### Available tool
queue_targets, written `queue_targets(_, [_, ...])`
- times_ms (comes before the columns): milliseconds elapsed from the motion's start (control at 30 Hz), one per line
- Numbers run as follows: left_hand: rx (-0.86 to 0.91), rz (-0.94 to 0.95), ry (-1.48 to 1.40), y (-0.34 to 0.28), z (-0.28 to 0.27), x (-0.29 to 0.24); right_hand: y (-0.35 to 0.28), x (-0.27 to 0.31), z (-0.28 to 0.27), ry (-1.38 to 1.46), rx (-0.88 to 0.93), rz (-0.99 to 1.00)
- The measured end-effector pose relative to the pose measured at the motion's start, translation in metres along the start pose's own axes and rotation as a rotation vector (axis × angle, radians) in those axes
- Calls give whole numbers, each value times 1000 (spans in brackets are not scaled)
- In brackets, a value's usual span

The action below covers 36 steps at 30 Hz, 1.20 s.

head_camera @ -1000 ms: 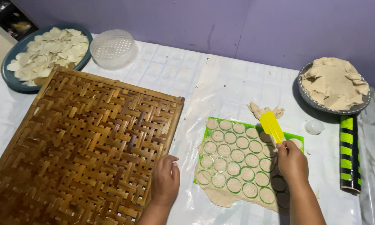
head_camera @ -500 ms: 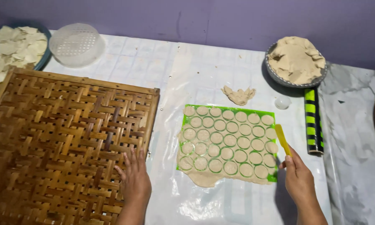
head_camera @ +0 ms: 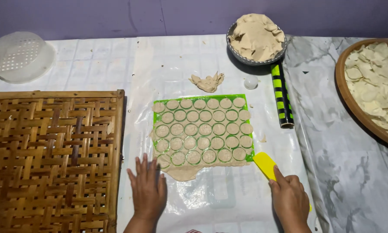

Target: Cutting small circles from a flattened piece of dough using a scraper and placing them onto a bamboo tray for drying or storage.

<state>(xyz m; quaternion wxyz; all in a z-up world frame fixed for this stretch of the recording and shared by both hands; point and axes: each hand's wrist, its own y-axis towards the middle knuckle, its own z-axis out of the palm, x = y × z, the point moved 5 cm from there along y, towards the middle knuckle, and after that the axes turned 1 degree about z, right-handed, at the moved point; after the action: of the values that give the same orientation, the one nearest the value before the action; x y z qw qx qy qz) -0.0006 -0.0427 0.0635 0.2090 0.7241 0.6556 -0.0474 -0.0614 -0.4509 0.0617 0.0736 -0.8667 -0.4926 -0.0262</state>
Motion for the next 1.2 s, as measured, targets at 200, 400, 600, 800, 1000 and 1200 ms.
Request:
queue_targets(200, [21, 88, -186, -10, 20, -30, 4, 13, 0, -114, -63, -45])
queue_targets(400, [5, 55, -250, -13, 31, -20, 9, 16, 2, -22, -120, -69])
queue_targets(600, [2, 52, -262, -13, 32, -18, 8, 20, -5, 29, -239, -85])
queue_targets(800, [-10, 68, -257, -14, 32, -19, 13, 21, 3, 2, -226, -101])
queue_targets(1000, [-1, 54, -266, -14, 31, -19, 10, 27, 1, 37, -268, -129])
queue_targets(1200, [-15, 28, -281, -14, 31, -17, 5, 15, 4, 154, -221, -186])
